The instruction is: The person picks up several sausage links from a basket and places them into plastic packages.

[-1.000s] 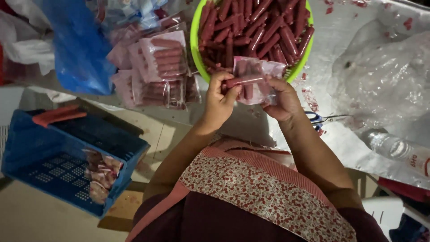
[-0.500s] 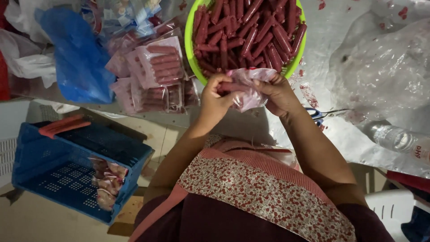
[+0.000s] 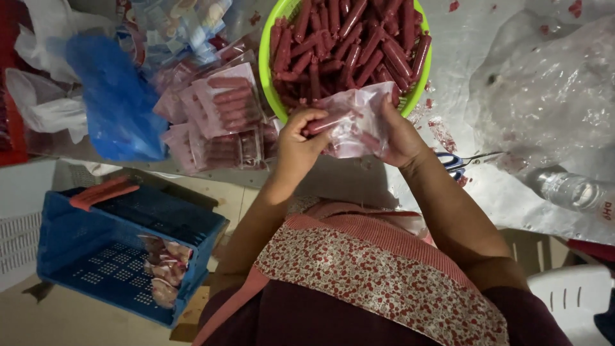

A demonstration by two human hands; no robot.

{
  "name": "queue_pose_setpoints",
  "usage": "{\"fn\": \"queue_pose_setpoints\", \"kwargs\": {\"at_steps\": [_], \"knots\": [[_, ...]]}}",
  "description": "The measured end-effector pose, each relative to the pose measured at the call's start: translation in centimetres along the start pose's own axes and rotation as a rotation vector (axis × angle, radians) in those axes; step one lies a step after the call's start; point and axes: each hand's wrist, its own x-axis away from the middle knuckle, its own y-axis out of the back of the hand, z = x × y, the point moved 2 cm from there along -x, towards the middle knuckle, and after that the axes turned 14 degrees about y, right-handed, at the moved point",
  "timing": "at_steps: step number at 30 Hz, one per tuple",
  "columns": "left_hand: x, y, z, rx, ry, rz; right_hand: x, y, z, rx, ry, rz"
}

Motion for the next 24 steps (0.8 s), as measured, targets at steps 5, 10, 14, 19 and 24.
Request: {"fn": "queue_pose_setpoints", "kwargs": {"at_steps": [5, 10, 14, 19, 24], "knots": [[-0.2, 1.2, -3.0, -0.122, 0.009, 0.231, -1.5, 3.6, -1.9, -0.154, -0.122, 0.073], [0.1, 0.3, -2.7, -0.244, 0.028, 0.177, -0.7, 3.0, -2.2, -0.218, -0.138, 0.080], [-0.1, 0.9, -4.4, -0.125, 0.137, 0.175, -2.8, 4.9, -4.2, -0.255, -0.217, 0.063], [0.5, 2.7, -7.1, -0.054, 0.181, 0.296, -2.8, 3.8, -3.6, -0.404, -0.271, 0.070], [-0.6, 4.7, -6.4, -0.265, 0.213, 0.416, -1.4, 2.1, -2.3, -0.452, -0.328, 0.040]]}}
